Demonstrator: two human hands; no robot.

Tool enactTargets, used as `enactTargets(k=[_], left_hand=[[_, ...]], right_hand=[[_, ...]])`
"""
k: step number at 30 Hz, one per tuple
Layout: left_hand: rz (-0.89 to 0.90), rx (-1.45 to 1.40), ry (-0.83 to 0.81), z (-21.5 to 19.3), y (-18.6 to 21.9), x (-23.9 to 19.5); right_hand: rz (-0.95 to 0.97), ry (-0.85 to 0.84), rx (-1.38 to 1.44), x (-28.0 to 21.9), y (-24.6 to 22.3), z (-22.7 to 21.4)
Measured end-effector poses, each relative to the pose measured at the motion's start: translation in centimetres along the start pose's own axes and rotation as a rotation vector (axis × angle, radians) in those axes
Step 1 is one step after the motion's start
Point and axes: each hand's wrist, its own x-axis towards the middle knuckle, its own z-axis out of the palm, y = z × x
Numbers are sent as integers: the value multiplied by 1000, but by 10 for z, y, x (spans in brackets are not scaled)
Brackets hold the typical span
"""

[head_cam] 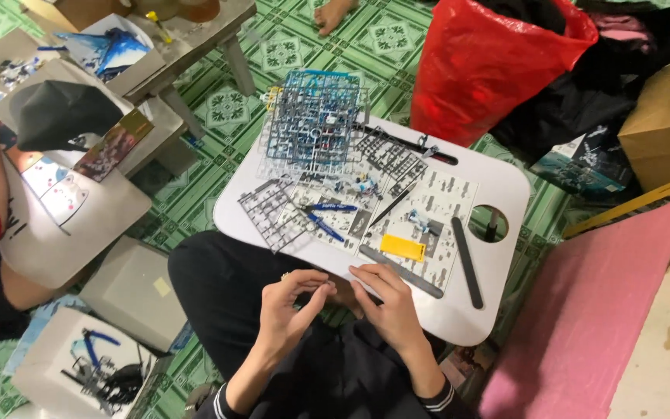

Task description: The person is assembling a small action figure. They use a yellow utility knife to trim a small plastic part, then smooth it with a sanding stick. They attach the part to a larger blue and white figure component.

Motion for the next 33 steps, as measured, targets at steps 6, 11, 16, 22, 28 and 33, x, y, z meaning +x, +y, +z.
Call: enactTargets(k=[6, 11, 16, 22, 28, 33], left_hand=[[-22, -34, 51, -8, 1, -18], [-68, -166, 108, -21, -11, -37], [-96, -218, 143, -26, -15, -47], [-90, -149, 160, -29, -20, -48], [-186, -65, 184, -28, -29, -43], [-173, 4, 163, -26, -28, -51]], right_hand=[[-85, -87, 169, -5, -23, 24], [-92, -75, 322, -12, -44, 45], [-18, -69, 373, -16, -50, 50], [-3, -101, 351, -13, -52, 51], [46, -137, 320, -6, -51, 49], [51, -166, 248, -15, -51, 47]])
